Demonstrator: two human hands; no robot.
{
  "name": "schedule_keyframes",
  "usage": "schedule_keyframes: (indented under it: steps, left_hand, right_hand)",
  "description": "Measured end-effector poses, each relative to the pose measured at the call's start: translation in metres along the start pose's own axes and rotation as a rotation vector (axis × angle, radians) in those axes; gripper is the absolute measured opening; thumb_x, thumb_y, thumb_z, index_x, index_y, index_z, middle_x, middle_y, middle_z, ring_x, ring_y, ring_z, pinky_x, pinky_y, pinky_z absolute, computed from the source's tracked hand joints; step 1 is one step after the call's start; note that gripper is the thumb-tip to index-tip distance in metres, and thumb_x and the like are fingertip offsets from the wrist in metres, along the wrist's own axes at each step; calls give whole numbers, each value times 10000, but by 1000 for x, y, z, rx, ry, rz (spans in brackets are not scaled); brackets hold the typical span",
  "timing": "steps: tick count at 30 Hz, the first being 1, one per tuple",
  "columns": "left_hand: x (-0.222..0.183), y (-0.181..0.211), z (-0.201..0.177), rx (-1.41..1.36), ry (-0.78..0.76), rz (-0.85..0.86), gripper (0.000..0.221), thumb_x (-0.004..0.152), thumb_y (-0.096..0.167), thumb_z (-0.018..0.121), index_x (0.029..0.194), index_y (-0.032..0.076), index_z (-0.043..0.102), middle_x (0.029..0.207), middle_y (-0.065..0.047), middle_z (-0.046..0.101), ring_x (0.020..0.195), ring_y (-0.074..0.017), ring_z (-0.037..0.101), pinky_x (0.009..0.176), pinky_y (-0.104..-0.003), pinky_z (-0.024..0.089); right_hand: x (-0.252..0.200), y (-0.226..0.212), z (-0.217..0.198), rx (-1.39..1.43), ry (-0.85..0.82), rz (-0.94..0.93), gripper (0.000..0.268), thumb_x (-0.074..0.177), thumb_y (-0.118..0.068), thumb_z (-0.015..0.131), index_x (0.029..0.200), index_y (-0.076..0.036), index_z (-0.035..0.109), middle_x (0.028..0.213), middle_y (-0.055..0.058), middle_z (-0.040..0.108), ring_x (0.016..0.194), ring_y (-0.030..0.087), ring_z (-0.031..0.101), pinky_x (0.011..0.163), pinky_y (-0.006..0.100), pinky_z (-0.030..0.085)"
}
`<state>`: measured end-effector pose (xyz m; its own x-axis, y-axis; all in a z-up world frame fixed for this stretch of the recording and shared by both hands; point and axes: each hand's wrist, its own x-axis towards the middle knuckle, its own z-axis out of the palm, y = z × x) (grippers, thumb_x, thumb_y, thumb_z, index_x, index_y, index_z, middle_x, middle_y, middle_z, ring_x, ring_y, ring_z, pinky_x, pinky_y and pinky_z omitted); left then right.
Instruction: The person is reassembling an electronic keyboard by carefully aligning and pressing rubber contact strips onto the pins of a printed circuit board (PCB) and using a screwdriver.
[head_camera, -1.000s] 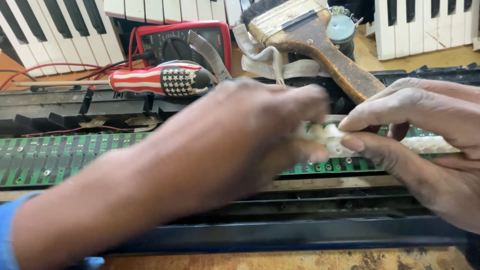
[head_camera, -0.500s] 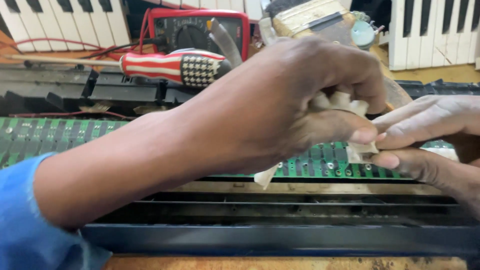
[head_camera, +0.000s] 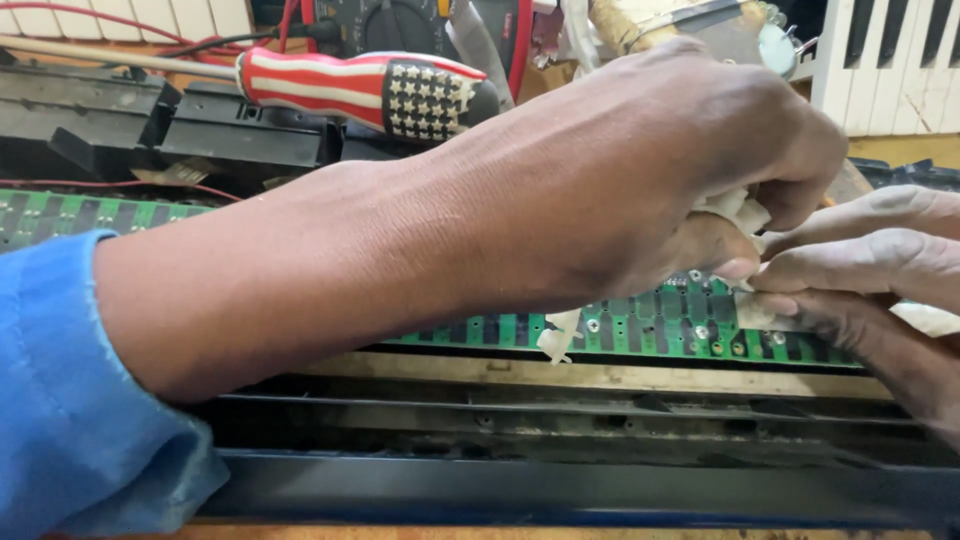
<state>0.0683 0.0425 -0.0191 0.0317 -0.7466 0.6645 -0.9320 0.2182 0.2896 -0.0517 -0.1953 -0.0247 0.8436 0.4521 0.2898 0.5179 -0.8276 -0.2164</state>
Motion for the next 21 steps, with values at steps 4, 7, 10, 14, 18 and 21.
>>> schedule_keyframes:
  steps: [4, 7, 10, 14, 18, 21]
  left_hand:
    - [-4, -3, 5, -24, 24, 5, 311, 784, 71, 824, 867, 105, 526, 773, -75, 624, 692, -298, 554, 561, -429, 338]
    - [-6, -3, 7, -14, 36, 0, 286, 741, 17, 756, 868, 111, 518, 750, -62, 579, 667, -288, 498, 542, -430, 300]
    - [-8, -4, 8, -22, 27, -13, 319, 760, 63, 803, 883, 124, 514, 857, -60, 624, 755, -297, 543, 626, -412, 356]
    - [-8, -5, 11, -16, 44, 0, 280, 727, 46, 746, 855, 124, 510, 814, -55, 638, 729, -311, 539, 596, -435, 349]
    - [-8, -4, 10, -12, 42, 5, 304, 697, 32, 767, 844, 110, 512, 830, -70, 626, 747, -312, 557, 610, -425, 358]
    - [-8, -3, 9, -7, 32, 4, 316, 712, 38, 791, 835, 107, 508, 844, -69, 645, 767, -322, 571, 627, -432, 366]
  right_hand:
    - [-6, 18, 1, -47, -53, -86, 348, 850, -284, 613, 1145, -160, 748, 1226, 33, 752, 1182, 208, 701, 1024, 366, 524]
    - [-7, 20, 0, -16, -52, -109, 361, 873, -263, 570, 1185, -149, 711, 1295, 32, 713, 1243, 189, 665, 1097, 368, 513]
    - [-3, 20, -3, 25, -99, -163, 408, 862, -267, 561, 1238, -149, 668, 1337, 37, 697, 1270, 193, 679, 1082, 353, 521]
    - [-3, 19, -2, 41, -148, -139, 464, 817, -230, 612, 1268, -144, 680, 1400, 67, 670, 1318, 202, 659, 1138, 371, 500]
    - [-9, 17, 1, -33, -83, -162, 408, 874, -199, 577, 1268, -160, 675, 1331, 58, 702, 1249, 221, 691, 1082, 384, 513]
    - [-6, 11, 2, 9, -69, -153, 385, 881, -219, 551, 1235, -140, 680, 1315, 63, 719, 1237, 212, 706, 1066, 369, 525]
